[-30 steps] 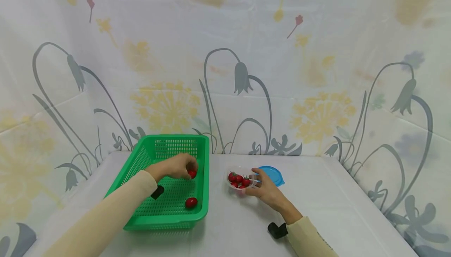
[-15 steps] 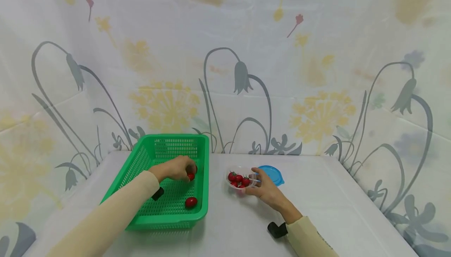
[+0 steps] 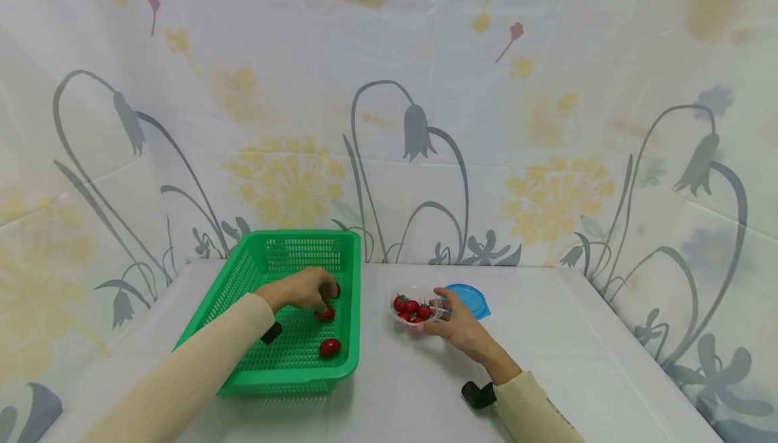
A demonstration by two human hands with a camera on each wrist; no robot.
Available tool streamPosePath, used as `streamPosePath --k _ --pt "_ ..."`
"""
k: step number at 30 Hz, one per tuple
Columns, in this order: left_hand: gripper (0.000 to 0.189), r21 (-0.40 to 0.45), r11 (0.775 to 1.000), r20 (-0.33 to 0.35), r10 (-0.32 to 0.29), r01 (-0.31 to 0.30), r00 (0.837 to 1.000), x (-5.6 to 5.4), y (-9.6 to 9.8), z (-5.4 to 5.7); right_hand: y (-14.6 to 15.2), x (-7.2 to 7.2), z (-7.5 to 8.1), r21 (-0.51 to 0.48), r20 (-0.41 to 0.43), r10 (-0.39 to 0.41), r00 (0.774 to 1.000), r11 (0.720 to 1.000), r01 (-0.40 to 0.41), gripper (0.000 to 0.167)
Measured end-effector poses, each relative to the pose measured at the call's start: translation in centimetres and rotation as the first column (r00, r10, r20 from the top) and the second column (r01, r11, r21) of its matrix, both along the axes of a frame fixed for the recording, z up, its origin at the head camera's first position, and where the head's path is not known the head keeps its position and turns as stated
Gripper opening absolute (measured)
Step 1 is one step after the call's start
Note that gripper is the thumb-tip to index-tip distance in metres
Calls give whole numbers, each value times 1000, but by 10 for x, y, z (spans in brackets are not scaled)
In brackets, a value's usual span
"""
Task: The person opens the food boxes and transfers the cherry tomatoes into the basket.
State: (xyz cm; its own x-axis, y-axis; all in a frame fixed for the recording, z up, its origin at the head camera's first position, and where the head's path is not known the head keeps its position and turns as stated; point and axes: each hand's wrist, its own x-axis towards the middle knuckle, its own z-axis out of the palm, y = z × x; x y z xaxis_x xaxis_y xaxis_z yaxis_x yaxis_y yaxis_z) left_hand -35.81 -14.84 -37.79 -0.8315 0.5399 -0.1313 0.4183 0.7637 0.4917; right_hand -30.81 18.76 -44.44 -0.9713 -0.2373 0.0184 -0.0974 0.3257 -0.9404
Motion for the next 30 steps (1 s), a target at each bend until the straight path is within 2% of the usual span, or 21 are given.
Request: streamPosePath --k 8,19,30 --pt "26 15 1000 -27 -6 7 1000 0 -1 5 0 0 0 -4 6 12 1000 1000 -12 88" --pt "17 80 995 -82 -56 63 995 -1 20 40 2 -1 -2 -7 12 14 1000 1000 -14 88" --pt "14 115 989 -120 -79 93 990 -1 58 64 1 -1 0 -35 17 36 999 999 -35 88"
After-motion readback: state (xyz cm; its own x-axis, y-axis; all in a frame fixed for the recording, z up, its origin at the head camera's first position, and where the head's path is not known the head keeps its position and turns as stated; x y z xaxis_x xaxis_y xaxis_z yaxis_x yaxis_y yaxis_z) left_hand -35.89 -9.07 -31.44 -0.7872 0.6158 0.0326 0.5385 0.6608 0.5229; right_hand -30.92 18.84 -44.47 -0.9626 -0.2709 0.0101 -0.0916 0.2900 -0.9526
